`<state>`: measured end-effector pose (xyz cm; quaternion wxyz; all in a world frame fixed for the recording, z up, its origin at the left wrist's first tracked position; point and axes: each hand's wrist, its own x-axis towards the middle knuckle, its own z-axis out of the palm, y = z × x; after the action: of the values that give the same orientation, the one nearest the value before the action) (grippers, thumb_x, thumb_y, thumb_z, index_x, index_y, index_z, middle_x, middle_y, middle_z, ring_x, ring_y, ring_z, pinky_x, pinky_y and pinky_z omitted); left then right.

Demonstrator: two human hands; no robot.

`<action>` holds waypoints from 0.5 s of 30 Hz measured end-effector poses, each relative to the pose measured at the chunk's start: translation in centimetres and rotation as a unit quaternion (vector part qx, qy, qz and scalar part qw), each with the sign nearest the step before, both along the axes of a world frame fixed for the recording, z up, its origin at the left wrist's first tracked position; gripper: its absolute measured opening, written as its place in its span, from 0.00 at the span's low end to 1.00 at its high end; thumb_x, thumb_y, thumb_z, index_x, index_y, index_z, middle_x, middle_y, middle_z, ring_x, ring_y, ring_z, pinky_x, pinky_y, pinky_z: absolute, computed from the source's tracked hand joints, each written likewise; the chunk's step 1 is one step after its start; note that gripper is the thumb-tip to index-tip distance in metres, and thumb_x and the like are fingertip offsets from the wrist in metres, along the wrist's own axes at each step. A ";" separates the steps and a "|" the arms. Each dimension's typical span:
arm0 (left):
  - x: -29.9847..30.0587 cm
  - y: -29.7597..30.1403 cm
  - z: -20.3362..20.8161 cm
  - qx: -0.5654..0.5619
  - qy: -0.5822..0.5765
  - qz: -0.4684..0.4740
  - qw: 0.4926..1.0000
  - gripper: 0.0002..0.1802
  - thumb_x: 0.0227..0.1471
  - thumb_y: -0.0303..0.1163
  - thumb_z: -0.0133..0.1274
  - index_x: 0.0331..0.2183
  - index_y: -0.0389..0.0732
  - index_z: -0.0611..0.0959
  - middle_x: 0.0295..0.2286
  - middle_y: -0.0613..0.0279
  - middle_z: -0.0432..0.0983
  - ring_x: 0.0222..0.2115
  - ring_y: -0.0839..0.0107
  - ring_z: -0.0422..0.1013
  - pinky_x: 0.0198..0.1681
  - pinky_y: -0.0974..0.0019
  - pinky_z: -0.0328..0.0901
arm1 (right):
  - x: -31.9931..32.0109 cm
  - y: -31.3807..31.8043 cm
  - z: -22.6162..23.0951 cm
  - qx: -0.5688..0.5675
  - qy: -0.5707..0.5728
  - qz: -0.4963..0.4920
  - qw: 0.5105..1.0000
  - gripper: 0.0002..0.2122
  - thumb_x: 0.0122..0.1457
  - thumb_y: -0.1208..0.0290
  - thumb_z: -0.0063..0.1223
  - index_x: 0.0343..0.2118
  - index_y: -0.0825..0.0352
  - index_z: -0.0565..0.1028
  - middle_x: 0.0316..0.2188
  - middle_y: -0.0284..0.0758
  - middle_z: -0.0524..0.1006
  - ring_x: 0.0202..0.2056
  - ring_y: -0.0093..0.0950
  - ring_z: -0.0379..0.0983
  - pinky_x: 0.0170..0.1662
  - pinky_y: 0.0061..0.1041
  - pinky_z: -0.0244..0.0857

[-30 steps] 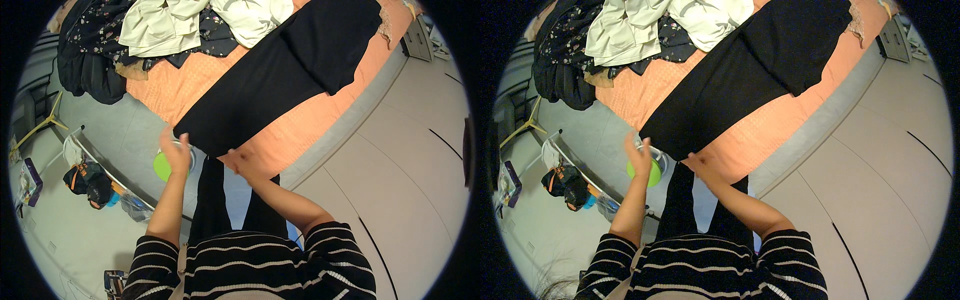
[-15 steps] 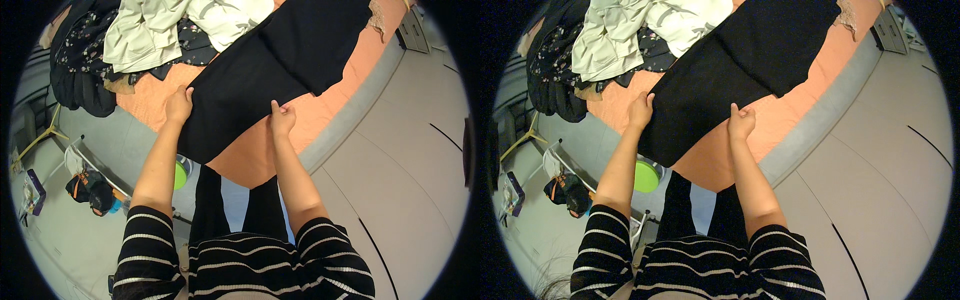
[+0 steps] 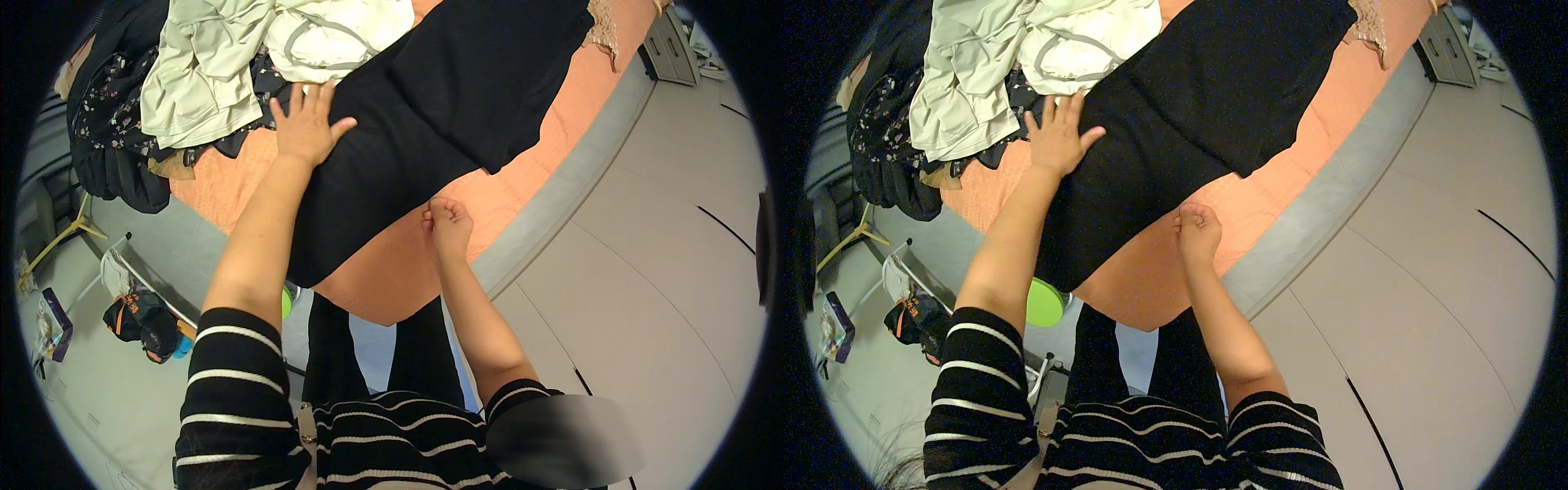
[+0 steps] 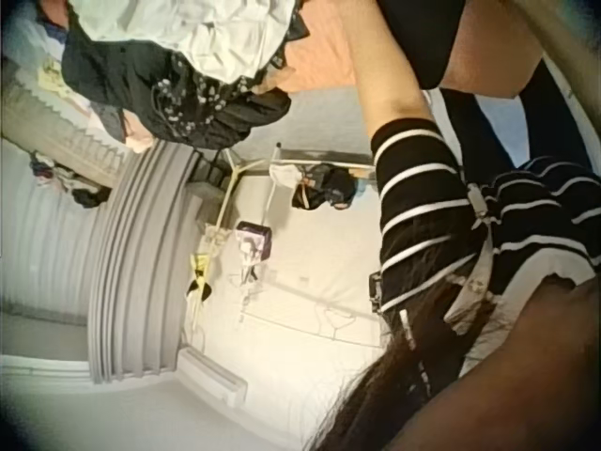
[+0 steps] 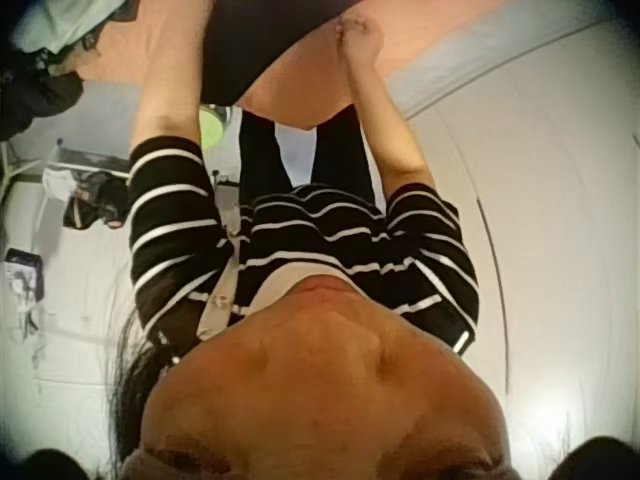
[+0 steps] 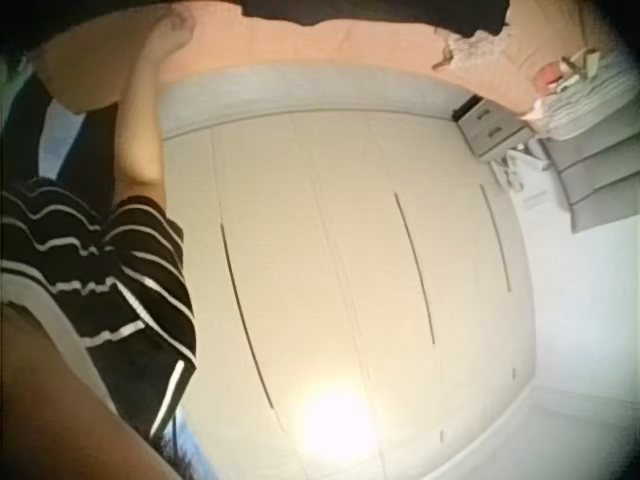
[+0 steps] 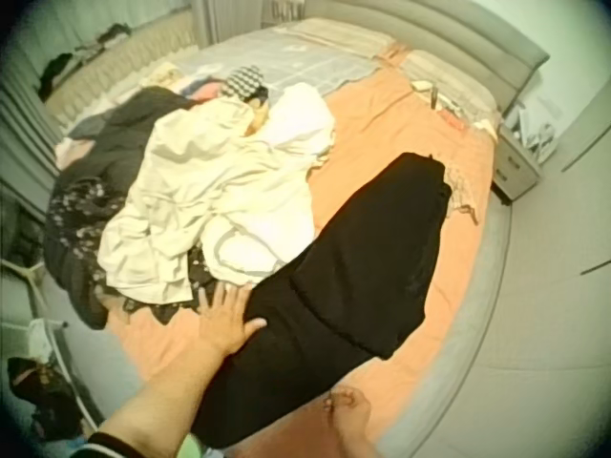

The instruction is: The person folds a pair of black pants on a bed, smoothing and aligning the fabric before folding it into a compact rectangle. They then pick up a white zip-up jacket, lay it flat, and begin folding it.

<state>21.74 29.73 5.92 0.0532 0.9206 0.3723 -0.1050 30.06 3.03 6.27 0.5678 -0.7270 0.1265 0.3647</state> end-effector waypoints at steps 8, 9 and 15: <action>-3.9 -7.6 -0.1 -0.092 -0.060 -0.145 0.983 0.40 0.48 0.56 0.51 0.60 0.54 0.61 0.62 0.58 0.47 0.62 0.52 0.43 0.58 0.34 0.43 | 17.9 5.5 -0.8 -0.111 -0.374 0.058 0.919 0.22 0.53 0.67 0.58 0.48 0.74 0.68 0.44 0.43 0.72 0.43 0.30 0.69 0.48 0.27 0.63; -4.5 -7.7 0.3 -0.097 -0.047 -0.092 0.990 0.40 0.48 0.56 0.52 0.59 0.54 0.62 0.62 0.59 0.47 0.62 0.52 0.43 0.59 0.37 0.42 | 19.8 7.2 0.1 -0.110 -0.323 0.078 0.937 0.27 0.51 0.65 0.59 0.51 0.76 0.66 0.48 0.48 0.69 0.49 0.34 0.68 0.52 0.28 0.61; -11.5 -8.0 -1.1 0.014 -0.018 0.083 0.996 0.40 0.51 0.59 0.46 0.60 0.51 0.60 0.62 0.56 0.45 0.62 0.50 0.42 0.58 0.34 0.42 | 27.0 11.6 -0.4 -0.077 -0.052 0.045 0.995 0.40 0.48 0.68 0.62 0.59 0.78 0.51 0.56 0.56 0.60 0.56 0.45 0.60 0.60 0.37 0.52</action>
<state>10.20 21.72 4.78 0.0555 0.8887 0.4482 -0.0788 57.02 14.60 5.91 0.4990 -0.7916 0.0915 0.3407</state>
